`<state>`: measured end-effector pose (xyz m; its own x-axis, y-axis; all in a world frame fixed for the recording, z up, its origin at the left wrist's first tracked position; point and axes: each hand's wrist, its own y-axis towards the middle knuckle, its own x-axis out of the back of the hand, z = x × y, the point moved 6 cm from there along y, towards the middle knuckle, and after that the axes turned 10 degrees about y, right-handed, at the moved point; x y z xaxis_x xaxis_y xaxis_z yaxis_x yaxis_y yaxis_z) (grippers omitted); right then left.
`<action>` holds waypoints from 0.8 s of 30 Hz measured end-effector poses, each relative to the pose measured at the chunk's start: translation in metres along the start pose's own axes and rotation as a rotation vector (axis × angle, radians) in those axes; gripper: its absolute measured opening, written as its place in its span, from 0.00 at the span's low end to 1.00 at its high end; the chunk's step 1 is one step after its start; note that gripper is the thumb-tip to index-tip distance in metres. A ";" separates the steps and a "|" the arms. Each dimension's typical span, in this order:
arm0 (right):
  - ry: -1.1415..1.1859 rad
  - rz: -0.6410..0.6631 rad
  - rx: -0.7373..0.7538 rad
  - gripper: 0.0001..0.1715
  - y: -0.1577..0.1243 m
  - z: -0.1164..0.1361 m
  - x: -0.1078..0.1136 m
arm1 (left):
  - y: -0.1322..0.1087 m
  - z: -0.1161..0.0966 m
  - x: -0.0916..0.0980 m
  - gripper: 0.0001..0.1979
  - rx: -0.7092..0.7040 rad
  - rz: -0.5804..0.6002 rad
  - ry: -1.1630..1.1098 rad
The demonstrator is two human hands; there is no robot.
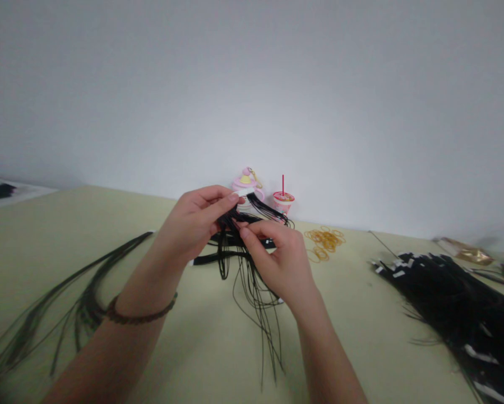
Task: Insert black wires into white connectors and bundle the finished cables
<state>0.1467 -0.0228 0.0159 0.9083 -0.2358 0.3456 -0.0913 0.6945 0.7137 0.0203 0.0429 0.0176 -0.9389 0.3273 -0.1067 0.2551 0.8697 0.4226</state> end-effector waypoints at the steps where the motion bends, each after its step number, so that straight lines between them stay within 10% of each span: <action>1: 0.035 0.010 -0.035 0.09 0.000 -0.002 -0.001 | 0.000 0.000 0.000 0.06 0.010 0.005 -0.017; 11: 0.391 0.016 -0.161 0.04 0.000 -0.010 -0.004 | -0.001 -0.001 -0.003 0.06 0.064 0.104 -0.197; 24: 0.163 -0.035 -0.080 0.06 -0.003 0.009 0.009 | 0.002 0.004 -0.011 0.10 -0.044 0.260 -0.280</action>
<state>0.1512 -0.0329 0.0220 0.9650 -0.1521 0.2137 -0.0317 0.7413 0.6704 0.0316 0.0427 0.0160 -0.7432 0.6284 -0.2298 0.4605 0.7295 0.5057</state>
